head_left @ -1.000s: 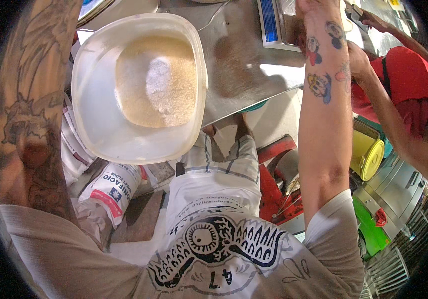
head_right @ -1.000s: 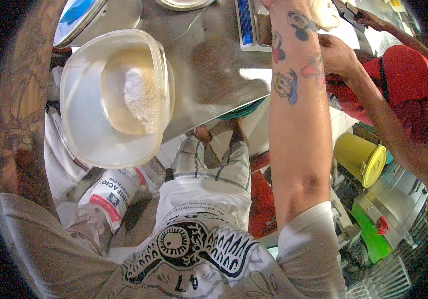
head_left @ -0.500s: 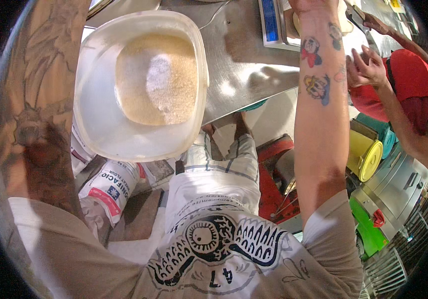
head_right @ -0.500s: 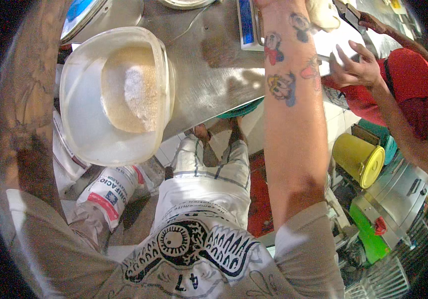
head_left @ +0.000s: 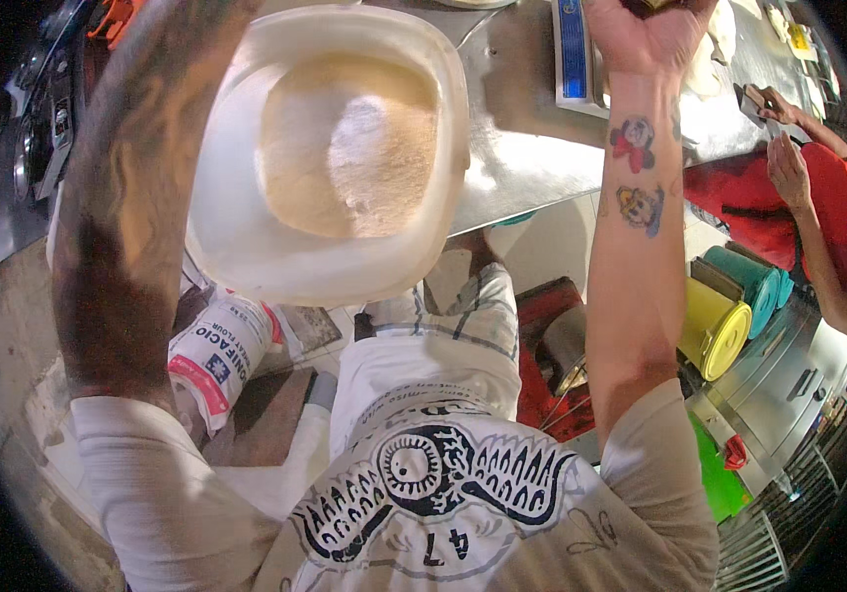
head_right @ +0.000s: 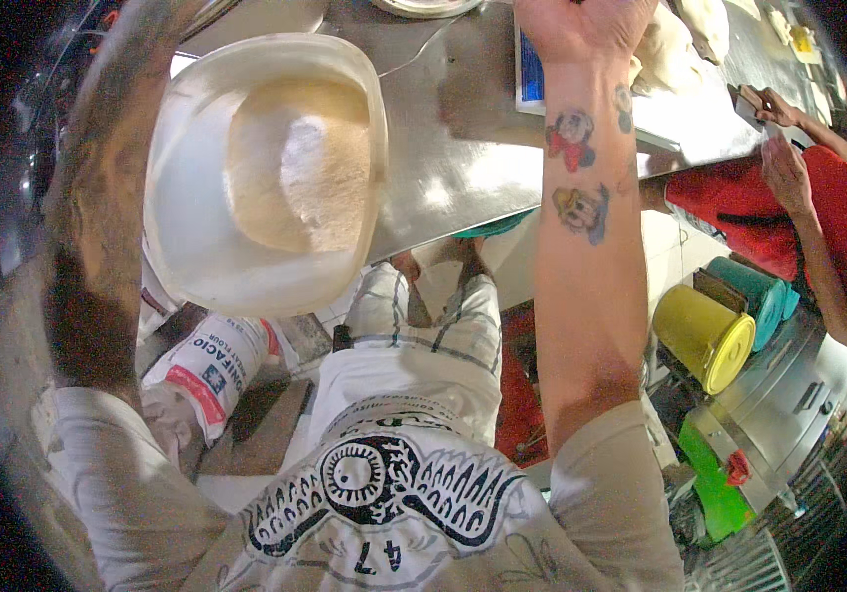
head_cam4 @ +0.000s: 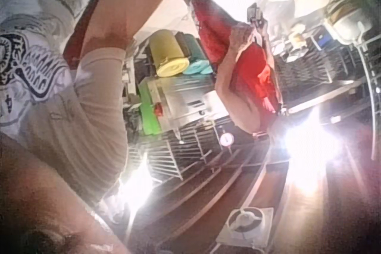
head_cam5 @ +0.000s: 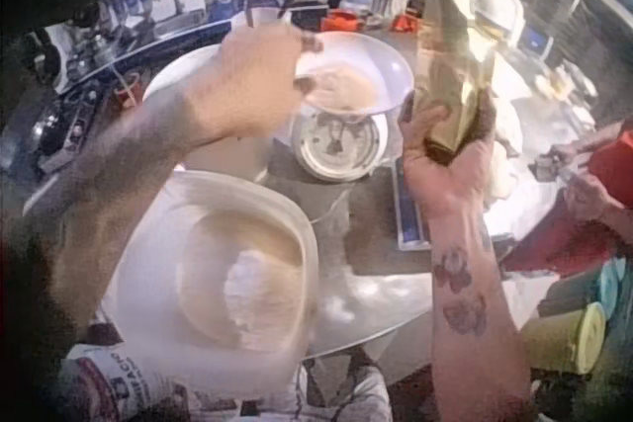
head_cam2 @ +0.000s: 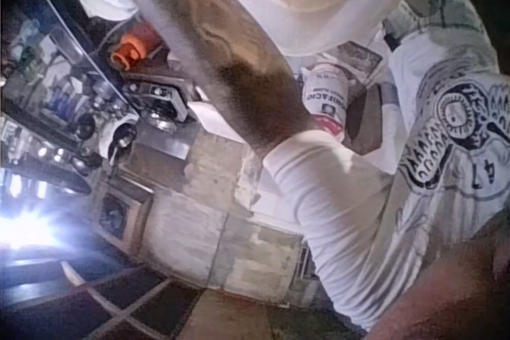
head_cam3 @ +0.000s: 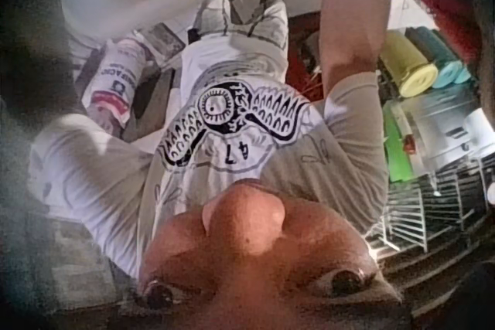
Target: The person scoops flour from bins into a bucket, weighs it on a hanging scale, adds other ingredients from containers weighed on a digital scale, mixes the ingredients in a basin by hand, and feeds portions of dough into a machine.
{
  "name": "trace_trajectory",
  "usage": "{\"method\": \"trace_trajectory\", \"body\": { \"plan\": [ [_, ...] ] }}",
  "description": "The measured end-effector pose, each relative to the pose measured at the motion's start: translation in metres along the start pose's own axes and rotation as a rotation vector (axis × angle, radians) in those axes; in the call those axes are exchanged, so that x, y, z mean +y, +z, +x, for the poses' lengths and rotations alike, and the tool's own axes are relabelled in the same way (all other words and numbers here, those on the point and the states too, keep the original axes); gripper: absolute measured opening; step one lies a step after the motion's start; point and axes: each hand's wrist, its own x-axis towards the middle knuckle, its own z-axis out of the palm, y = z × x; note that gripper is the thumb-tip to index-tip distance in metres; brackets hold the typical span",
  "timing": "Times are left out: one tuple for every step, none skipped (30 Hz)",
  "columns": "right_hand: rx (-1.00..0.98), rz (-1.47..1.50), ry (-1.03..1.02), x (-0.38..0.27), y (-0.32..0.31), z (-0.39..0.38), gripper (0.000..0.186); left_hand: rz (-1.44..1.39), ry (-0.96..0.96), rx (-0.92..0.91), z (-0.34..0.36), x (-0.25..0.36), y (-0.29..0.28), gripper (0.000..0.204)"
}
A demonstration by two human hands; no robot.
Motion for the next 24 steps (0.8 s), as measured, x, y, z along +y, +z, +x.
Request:
{"method": "trace_trajectory", "body": {
  "plan": [
    [-0.006, 0.048, 0.087, 0.006, 0.003, -0.005, 0.047, 0.08, -0.04, -0.084, -0.015, 0.005, -0.008, 0.033],
    [-0.01, 0.049, 0.099, 0.01, 0.004, -0.009, 0.047, 0.16, -0.072, -0.171, -0.028, 0.012, -0.015, 0.033],
    [-0.013, 0.096, 0.1, 0.002, 0.001, -0.014, 0.049, 0.229, 0.053, -0.162, -0.031, 0.018, -0.005, 0.035],
    [-0.017, 0.143, 0.102, -0.005, -0.001, -0.018, 0.051, 0.252, 0.127, -0.154, -0.031, 0.019, 0.008, 0.037],
    [-0.019, 0.144, 0.098, -0.007, -0.001, -0.022, 0.051, 0.298, 0.182, -0.148, -0.036, 0.02, 0.013, 0.038],
    [-0.043, 0.167, 0.136, -0.002, 0.001, -0.025, 0.051, 0.259, 0.178, -0.14, -0.044, 0.012, 0.018, 0.043],
    [-0.066, 0.19, 0.172, 0.002, 0.002, -0.027, 0.052, 0.218, 0.175, -0.132, -0.049, 0.003, 0.022, 0.047],
    [-0.066, 0.191, 0.172, 0.006, 0.005, -0.03, 0.052, 0.219, 0.175, -0.132, -0.049, 0.001, 0.021, 0.047],
    [-0.056, 0.157, 0.123, 0.01, 0.007, -0.033, 0.051, 0.133, 0.21, -0.158, -0.048, -0.001, 0.02, 0.049],
    [-0.045, 0.123, 0.073, 0.012, 0.01, -0.036, 0.051, 0.089, 0.229, -0.17, -0.047, -0.001, 0.021, 0.05],
    [-0.045, 0.123, 0.071, 0.011, 0.01, -0.038, 0.051, 0.046, 0.248, -0.184, -0.046, 0.003, 0.016, 0.051],
    [-0.046, 0.142, 0.089, 0.01, 0.01, -0.041, 0.051, 0.105, 0.182, -0.154, -0.046, 0.011, 0.013, 0.051],
    [-0.046, 0.16, 0.107, 0.009, 0.01, -0.045, 0.051, 0.163, 0.116, -0.123, -0.046, 0.017, 0.01, 0.05],
    [-0.048, 0.16, 0.11, 0.009, 0.011, -0.048, 0.051, 0.164, 0.113, -0.122, -0.046, 0.015, 0.01, 0.05],
    [-0.028, 0.203, 0.127, 0.009, 0.011, -0.052, 0.052, 0.119, 0.068, -0.089, -0.043, 0.012, 0.01, 0.049],
    [-0.008, 0.245, 0.144, 0.009, 0.011, -0.057, 0.052, 0.097, 0.042, -0.072, -0.045, 0.009, 0.01, 0.048],
    [-0.008, 0.244, 0.15, 0.01, 0.011, -0.062, 0.052, 0.075, 0.016, -0.055, -0.046, 0.01, 0.006, 0.048],
    [0.046, 0.23, 0.154, 0.011, 0.011, -0.068, 0.054, 0.033, 0.029, -0.039, -0.05, 0.011, 0.0, 0.047],
    [0.101, 0.216, 0.159, 0.013, 0.011, -0.073, 0.055, -0.008, 0.041, -0.023, -0.053, 0.012, -0.005, 0.047],
    [0.098, 0.21, 0.164, 0.015, 0.011, -0.078, 0.055, -0.008, 0.035, -0.018, -0.052, 0.01, -0.006, 0.047],
    [0.088, 0.227, 0.151, 0.018, 0.011, -0.082, 0.054, -0.053, -0.001, -0.028, -0.051, 0.008, -0.008, 0.047],
    [0.078, 0.245, 0.138, 0.02, 0.008, -0.085, 0.054, -0.097, -0.036, -0.038, -0.049, 0.005, -0.009, 0.047],
    [-0.019, 0.291, 0.217, 0.009, -0.007, -0.087, 0.072, -0.1, -0.033, -0.029, -0.043, 0.006, -0.012, 0.047],
    [-0.021, 0.287, 0.221, 0.008, -0.01, -0.09, 0.072, -0.12, -0.053, -0.068, -0.038, 0.006, -0.014, 0.048]
  ]
}}
